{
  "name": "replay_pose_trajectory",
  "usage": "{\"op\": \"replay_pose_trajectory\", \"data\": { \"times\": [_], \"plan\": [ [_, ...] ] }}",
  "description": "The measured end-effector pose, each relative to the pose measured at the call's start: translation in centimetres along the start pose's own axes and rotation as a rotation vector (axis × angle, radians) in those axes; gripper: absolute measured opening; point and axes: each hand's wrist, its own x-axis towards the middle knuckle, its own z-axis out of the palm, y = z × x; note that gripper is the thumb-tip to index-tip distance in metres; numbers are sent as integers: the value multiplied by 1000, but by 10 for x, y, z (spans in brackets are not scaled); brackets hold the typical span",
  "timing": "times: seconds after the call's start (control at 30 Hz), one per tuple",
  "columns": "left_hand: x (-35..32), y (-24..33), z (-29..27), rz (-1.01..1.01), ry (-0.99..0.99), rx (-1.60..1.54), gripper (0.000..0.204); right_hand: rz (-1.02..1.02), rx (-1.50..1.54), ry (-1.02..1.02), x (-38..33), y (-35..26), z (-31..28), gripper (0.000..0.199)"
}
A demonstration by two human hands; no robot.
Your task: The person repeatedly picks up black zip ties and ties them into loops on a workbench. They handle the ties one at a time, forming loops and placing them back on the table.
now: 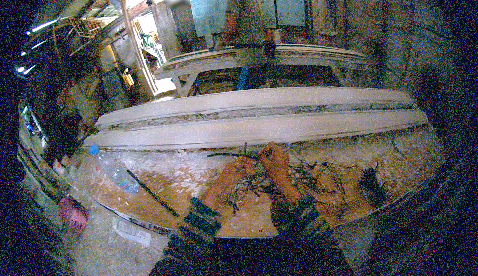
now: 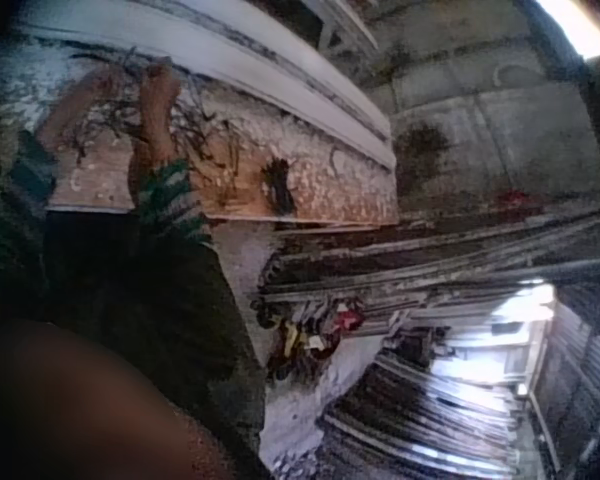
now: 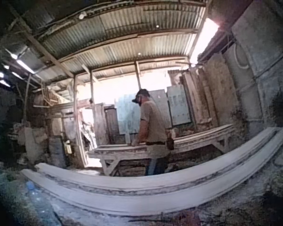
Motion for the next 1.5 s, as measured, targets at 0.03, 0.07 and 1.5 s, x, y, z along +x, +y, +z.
{"op": "replay_pose_trajectory", "data": {
  "times": [0.03,0.07,1.5],
  "plan": [
    [-1,3,4,8,-49,-4,17,2,-26,-1,1,4,0,15],
    [-3,5,8,-9,-75,-10,17,-3,9,-1,2,7,3,15],
    [-3,16,-49,11,836,16,20,-264,-179,-568,-23,-36,8,8]
  ]
}}
